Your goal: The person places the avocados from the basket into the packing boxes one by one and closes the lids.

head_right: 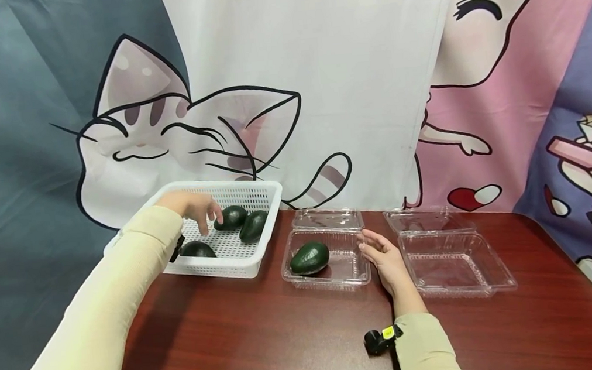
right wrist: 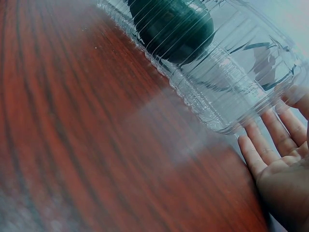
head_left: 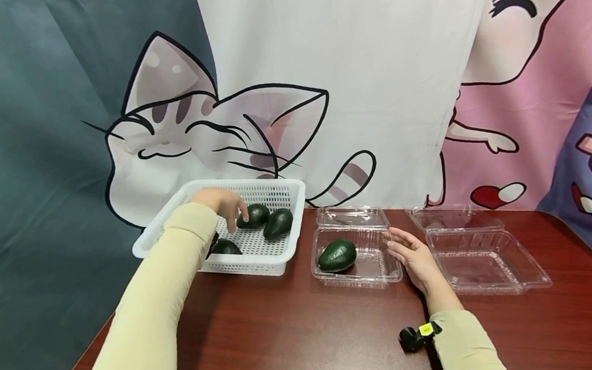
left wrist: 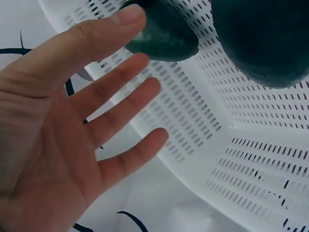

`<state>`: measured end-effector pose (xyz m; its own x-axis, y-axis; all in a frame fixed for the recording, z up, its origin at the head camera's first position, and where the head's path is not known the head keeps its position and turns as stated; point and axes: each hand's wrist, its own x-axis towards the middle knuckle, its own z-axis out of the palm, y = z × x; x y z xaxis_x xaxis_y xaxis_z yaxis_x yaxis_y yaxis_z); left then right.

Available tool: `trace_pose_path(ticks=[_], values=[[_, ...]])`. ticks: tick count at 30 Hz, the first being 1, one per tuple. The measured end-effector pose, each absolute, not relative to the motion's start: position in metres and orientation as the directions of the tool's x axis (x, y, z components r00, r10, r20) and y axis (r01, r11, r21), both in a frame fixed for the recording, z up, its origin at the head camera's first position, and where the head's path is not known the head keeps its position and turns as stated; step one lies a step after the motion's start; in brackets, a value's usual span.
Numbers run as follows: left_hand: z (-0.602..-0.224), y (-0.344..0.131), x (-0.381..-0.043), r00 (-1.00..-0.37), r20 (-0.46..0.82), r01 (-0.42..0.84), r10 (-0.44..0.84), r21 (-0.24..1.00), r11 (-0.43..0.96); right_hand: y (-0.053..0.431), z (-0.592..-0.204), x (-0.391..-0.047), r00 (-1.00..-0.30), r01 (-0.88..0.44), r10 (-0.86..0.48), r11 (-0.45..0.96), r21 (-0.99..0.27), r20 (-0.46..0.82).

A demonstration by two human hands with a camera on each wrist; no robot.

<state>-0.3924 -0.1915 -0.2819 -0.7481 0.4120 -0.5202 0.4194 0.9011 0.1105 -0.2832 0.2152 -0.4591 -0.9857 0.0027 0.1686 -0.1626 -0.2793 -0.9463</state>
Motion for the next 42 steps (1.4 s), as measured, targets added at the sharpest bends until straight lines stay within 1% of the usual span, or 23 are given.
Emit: trace_pose_path(ticks=[7,11,14,18,23,26,29,33,35,37,39,41,42], values=[[-0.287,-0.196,-0.388,-0.729,-0.617,0.317,0.296,0.079,0.945,0.215,-0.458,-0.283,-0.986,-0.156,-0.006,-0.271,-0.95,0.164],[-0.29,-0.198,-0.389,-0.709,-0.663,0.299,0.239,0.024,0.954,0.214,-0.456,-0.283,-0.986,-0.161,-0.002,-0.274,-0.948,0.168],[-0.292,-0.198,-0.392,-0.693,-0.689,0.316,0.213,-0.025,0.948,0.215,-0.455,-0.284,-0.985,-0.167,0.003,-0.276,-0.946,0.173],[-0.293,-0.196,-0.396,-0.677,-0.715,0.294,0.174,-0.046,0.955,0.217,-0.455,-0.284,-0.985,-0.167,0.008,-0.275,-0.947,0.171],[-0.292,-0.193,-0.397,-0.687,-0.715,0.272,0.13,-0.087,0.958,0.218,-0.455,-0.284,-0.986,-0.162,0.009,-0.269,-0.95,0.166],[-0.291,-0.191,-0.395,-0.709,-0.696,0.27,0.116,-0.117,0.956,0.218,-0.455,-0.285,-0.986,-0.162,0.01,-0.273,-0.948,0.166],[-0.29,-0.189,-0.39,-0.733,-0.676,0.231,0.078,-0.139,0.963,0.217,-0.454,-0.286,-0.987,-0.158,0.012,-0.277,-0.948,0.161],[-0.287,-0.184,-0.377,-0.815,-0.579,0.138,0.031,-0.143,0.98,0.216,-0.455,-0.286,-0.988,-0.148,0.013,-0.277,-0.949,0.151],[-0.286,-0.182,-0.368,-0.868,-0.496,0.099,0.027,-0.119,0.988,0.216,-0.456,-0.286,-0.989,-0.148,0.013,-0.272,-0.951,0.15],[-0.286,-0.182,-0.361,-0.913,-0.405,0.097,0.052,-0.092,0.991,0.216,-0.458,-0.285,-0.988,-0.15,0.013,-0.262,-0.953,0.152],[-0.288,-0.182,-0.357,-0.933,-0.355,0.089,0.064,-0.054,0.995,0.215,-0.46,-0.283,-0.988,-0.15,0.015,-0.255,-0.955,0.151],[-0.29,-0.182,-0.355,-0.935,-0.35,0.068,0.059,-0.012,0.998,0.215,-0.463,-0.28,-0.99,-0.142,0.012,-0.251,-0.958,0.143],[-0.291,-0.181,-0.356,-0.928,-0.369,0.054,0.046,-0.01,0.999,0.215,-0.464,-0.278,-0.99,-0.139,0.01,-0.248,-0.959,0.141]])
